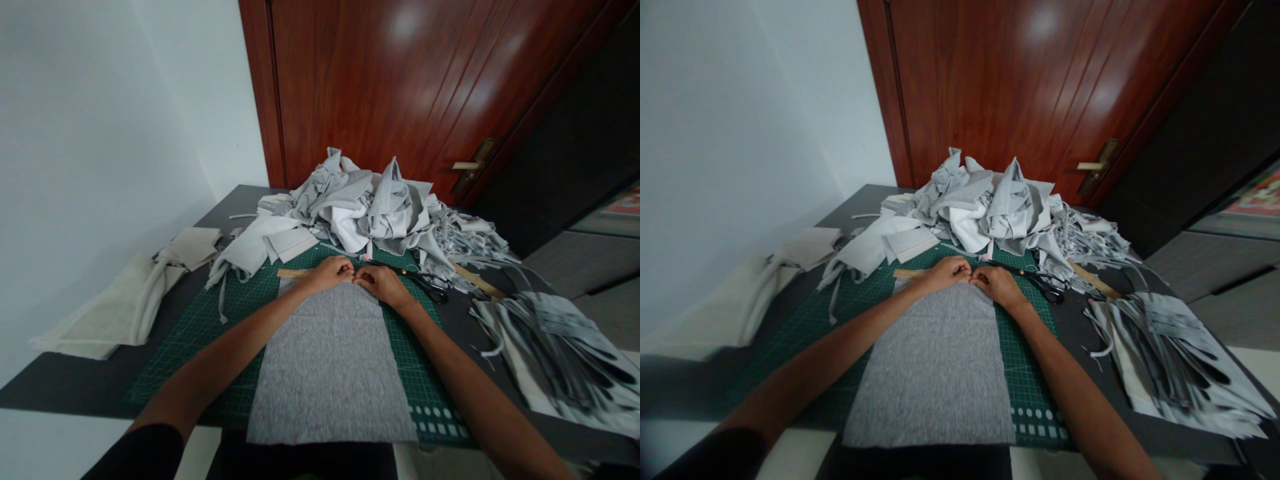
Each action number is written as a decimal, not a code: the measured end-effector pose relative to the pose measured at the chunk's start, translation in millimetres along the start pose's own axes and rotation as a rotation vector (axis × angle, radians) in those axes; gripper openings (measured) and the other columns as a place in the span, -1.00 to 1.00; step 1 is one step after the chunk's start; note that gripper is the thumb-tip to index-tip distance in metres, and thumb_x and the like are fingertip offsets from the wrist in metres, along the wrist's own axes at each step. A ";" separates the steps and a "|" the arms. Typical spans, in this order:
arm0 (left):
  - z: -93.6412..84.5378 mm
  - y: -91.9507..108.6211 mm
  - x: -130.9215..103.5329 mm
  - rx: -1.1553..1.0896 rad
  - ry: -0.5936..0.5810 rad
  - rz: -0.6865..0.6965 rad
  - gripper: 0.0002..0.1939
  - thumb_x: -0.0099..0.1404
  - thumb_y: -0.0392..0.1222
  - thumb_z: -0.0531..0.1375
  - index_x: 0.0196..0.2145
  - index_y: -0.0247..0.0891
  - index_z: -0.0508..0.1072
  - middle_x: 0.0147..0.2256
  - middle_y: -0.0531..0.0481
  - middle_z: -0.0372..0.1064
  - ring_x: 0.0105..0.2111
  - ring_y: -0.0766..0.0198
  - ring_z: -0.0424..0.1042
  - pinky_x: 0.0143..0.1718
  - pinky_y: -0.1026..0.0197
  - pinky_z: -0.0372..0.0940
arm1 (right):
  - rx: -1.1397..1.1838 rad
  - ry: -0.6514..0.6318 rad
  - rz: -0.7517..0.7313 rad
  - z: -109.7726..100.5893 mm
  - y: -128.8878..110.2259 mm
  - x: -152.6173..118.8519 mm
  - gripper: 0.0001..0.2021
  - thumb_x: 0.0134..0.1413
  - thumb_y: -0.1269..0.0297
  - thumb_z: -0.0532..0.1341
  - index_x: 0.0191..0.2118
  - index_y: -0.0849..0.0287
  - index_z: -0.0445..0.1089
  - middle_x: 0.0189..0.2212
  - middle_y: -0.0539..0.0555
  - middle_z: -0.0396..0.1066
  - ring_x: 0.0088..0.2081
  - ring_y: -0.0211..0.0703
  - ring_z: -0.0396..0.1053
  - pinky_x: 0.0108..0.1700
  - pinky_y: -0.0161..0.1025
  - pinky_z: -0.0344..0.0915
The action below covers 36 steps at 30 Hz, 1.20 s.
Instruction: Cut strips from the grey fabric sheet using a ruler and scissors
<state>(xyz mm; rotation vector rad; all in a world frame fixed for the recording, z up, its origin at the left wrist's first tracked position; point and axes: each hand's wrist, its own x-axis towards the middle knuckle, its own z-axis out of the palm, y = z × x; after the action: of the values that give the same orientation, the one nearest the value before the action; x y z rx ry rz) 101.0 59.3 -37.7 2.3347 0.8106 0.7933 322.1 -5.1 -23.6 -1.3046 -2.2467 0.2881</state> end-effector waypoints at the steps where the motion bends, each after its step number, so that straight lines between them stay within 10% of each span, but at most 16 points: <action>1: -0.6 -0.3 -0.4 -0.013 0.006 0.008 -0.92 0.36 -0.33 0.26 -0.31 -0.32 0.57 -0.34 -0.02 0.51 -0.34 0.29 0.41 -0.25 0.27 0.25 | 0.014 -0.004 0.012 0.8 0.4 0.0 -0.95 0.26 0.29 0.39 -0.20 0.10 0.62 -0.47 -0.01 0.53 -0.46 -0.19 0.40 -0.34 -0.28 0.20; 14: 1.0 -1.7 -0.3 0.065 0.053 0.057 -0.94 0.34 -0.35 0.26 -0.30 -0.30 0.56 -0.29 -0.06 0.51 -0.22 0.18 0.45 -0.08 0.17 0.33 | 0.165 -0.009 -0.007 6.5 9.8 1.1 -0.92 0.25 0.28 0.35 -0.23 0.16 0.57 -0.50 -0.04 0.44 -0.49 -0.23 0.32 -0.35 -0.30 0.21; 36: -15.3 -4.8 32.7 -0.001 -0.295 0.180 -0.86 0.43 -0.21 0.21 -0.25 -0.26 0.57 -0.26 -0.02 0.45 -0.21 0.23 0.40 -0.10 0.23 0.29 | 0.283 -0.093 -0.076 -4.9 16.8 5.7 -0.89 0.29 0.36 0.27 -0.22 0.20 0.58 -0.38 0.03 0.55 -0.38 -0.21 0.40 -0.23 -0.27 0.32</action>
<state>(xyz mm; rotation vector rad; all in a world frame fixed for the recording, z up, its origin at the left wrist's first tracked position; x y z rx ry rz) 110.2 89.1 -19.0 2.4703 0.4789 0.5008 335.0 8.0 -24.8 -1.0752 -2.2274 0.6254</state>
